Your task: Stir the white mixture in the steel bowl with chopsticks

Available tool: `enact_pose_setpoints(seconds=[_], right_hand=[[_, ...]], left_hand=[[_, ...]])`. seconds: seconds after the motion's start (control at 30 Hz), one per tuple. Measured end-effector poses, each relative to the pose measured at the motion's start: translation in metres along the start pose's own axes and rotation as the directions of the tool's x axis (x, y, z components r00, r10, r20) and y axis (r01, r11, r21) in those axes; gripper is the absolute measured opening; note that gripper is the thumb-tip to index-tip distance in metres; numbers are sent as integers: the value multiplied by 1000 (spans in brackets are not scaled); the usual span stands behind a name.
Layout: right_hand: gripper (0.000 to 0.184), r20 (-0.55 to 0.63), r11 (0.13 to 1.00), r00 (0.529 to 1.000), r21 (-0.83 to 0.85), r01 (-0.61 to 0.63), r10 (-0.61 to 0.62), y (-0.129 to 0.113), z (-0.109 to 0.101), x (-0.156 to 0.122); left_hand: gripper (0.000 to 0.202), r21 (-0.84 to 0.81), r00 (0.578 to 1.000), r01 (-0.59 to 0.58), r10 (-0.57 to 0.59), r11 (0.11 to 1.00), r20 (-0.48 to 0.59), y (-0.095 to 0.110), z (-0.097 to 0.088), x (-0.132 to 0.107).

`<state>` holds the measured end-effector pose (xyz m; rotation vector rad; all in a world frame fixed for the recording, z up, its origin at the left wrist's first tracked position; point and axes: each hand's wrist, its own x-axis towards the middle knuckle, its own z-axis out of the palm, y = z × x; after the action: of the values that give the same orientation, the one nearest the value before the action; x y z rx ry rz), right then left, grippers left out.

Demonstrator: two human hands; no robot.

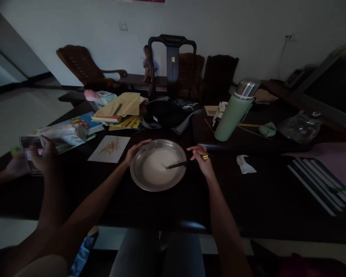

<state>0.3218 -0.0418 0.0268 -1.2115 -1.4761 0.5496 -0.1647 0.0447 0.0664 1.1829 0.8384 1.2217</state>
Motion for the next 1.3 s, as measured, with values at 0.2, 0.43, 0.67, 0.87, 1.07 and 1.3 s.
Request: enact_pose_setpoints(seconds=[0.2,0.43,0.67,0.87,1.07,1.3], right_hand=[[30,167,993,986,-112,35,-16,-2,16,-1],[41,75,999,997,-41,34,-31,1,-4,0],[27,155,988,987,-145,60,-37,2,15,-1],[40,64,1000,998,-17,11,-10,3,-2,1],[29,202,992,979,-119,43,-18,-3,19,-2],[48,6,999,1000,-37,-4,5,2,-2,1]], left_hand=[[56,-19,989,141,-140,990,46,-74,153,28],[52,-18,986,166,-165,986,30,-83,161,38],[49,-11,986,161,-160,987,48,-76,181,32],[57,13,998,52,-52,999,16,-7,106,2],[71,-2,991,-104,103,995,-84,45,2,-13],[62,-60,984,160,-154,985,87,-57,139,15]])
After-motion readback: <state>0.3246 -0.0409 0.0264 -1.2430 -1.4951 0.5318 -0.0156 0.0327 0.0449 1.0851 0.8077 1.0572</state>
